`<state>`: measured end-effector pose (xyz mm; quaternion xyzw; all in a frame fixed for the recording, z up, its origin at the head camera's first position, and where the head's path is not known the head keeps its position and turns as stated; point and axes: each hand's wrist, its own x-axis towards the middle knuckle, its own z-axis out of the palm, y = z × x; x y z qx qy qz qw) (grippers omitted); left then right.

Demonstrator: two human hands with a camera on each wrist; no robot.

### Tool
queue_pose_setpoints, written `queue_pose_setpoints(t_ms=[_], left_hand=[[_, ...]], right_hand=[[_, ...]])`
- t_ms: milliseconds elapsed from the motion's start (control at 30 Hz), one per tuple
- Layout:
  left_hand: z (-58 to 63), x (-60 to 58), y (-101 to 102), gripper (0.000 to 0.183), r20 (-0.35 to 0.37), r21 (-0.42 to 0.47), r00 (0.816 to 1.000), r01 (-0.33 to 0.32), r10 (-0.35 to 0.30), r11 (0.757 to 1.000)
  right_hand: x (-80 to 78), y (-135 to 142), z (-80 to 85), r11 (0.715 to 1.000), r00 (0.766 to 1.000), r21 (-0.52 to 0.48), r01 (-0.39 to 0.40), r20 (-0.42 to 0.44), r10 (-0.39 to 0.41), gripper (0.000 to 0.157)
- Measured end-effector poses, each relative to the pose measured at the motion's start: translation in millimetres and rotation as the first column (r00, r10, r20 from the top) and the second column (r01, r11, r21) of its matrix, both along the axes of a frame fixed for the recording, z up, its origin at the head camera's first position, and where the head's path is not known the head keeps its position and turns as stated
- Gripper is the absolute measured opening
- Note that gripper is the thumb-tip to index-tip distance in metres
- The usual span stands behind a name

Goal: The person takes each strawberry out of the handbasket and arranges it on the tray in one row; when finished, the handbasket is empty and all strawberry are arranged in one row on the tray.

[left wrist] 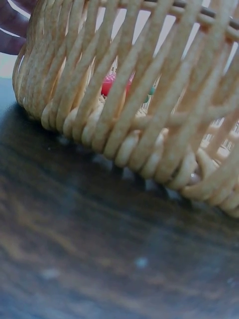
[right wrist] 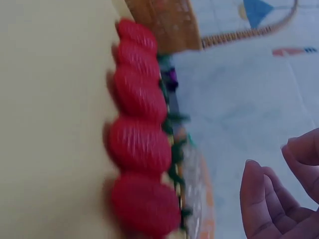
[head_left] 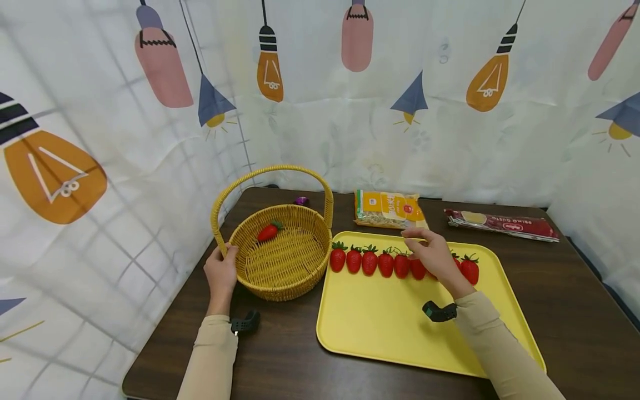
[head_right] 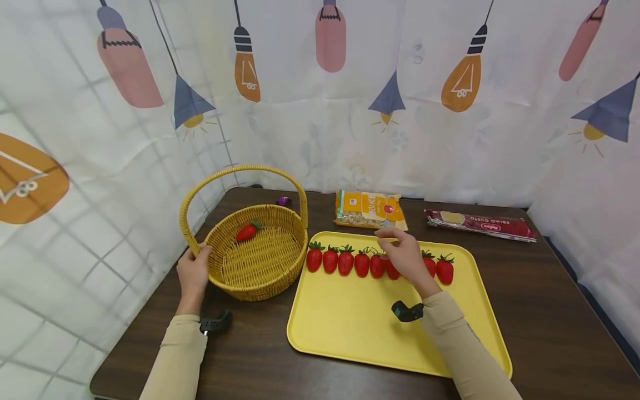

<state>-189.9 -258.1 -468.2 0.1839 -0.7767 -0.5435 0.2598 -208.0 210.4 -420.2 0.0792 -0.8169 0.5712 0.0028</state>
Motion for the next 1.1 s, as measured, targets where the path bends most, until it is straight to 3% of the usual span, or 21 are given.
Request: queue_pose_setpoints(t_ms=[233,433,833,1100], left_hand=[[-0.5,0.0,0,0.025,0.011,0.001,1.0,-0.003,0.002,1.0],[0.9,-0.4,1,0.023,0.004,0.01,1.0,-0.006,0.006,1.0],[0.7,-0.6,0,0.022,0.001,0.0,1.0,-0.007,0.007,1.0],[1.8,-0.4,1,0.021,-0.004,0.014,1.0,-0.02,0.02,1.0]], right_hand=[[-10.3,-65,14.6,0.993,0.991,-0.014,-0.114,-0.071,0.112,0.03],[-15.9,-111,29.7,0.973,0.966,-0.002,-0.233,-0.115,0.231,0.024],[-13.1,-173,36.4,0.916,0.928,0.197,-0.349,-0.067,0.368,0.023],[-17.4,-200,39.0,0.853,0.893,0.304,-0.425,-0.011,0.449,0.025]])
